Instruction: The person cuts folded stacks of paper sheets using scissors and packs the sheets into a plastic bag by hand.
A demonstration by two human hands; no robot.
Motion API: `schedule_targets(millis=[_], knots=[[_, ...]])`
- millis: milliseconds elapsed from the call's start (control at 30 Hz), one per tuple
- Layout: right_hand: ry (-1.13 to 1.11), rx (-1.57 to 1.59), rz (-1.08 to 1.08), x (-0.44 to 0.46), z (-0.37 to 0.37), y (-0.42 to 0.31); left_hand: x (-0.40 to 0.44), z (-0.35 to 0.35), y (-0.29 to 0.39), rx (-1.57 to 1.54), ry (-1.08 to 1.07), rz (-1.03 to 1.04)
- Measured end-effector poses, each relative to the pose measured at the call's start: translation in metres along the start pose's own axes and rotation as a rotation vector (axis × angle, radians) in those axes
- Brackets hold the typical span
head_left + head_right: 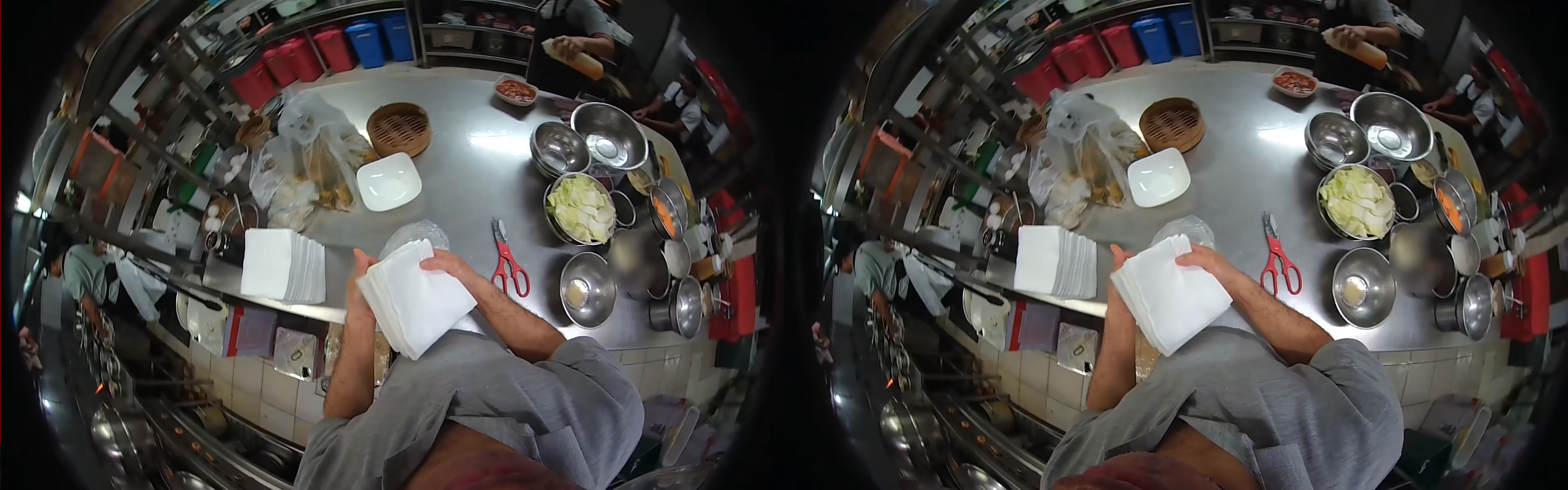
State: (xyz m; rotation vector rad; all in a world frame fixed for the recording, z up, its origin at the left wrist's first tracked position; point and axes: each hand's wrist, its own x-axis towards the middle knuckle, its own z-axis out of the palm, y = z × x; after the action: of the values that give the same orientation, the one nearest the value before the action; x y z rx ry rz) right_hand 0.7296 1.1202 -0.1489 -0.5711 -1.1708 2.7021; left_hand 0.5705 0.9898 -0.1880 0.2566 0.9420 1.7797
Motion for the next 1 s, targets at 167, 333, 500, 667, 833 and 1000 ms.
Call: schedule_targets(millis=[167,333,500,667,833,1000], knots=[[0.034,0.028,-0.070,-0.007,-0.004,-0.008,-0.039,0.075,0.035,-0.262,0.206,-0.003],[0.041,-0.371,-0.265,-0.008,0.000,-0.002,-0.026,0.029,0.012,0.265,0.102,0.167],[-0.056,-0.163,-0.183,-0.007,0.005,0.003,-0.003,-0.012,0.007,0.176,0.075,0.030],[-0.019,0.103,-0.087,-0.008,-0.001,0.001,-0.037,0.030,0.011,-0.223,-0.029,-0.011],[0.055,-0.013,-0.162,0.001,-0.007,0.004,-0.034,0.020,-0.007,-0.009,-0.126,0.093],[0.020,-0.028,-0.172,-0.005,0.006,-0.004,-0.026,0.021,-0.003,0.169,-0.051,0.160]])
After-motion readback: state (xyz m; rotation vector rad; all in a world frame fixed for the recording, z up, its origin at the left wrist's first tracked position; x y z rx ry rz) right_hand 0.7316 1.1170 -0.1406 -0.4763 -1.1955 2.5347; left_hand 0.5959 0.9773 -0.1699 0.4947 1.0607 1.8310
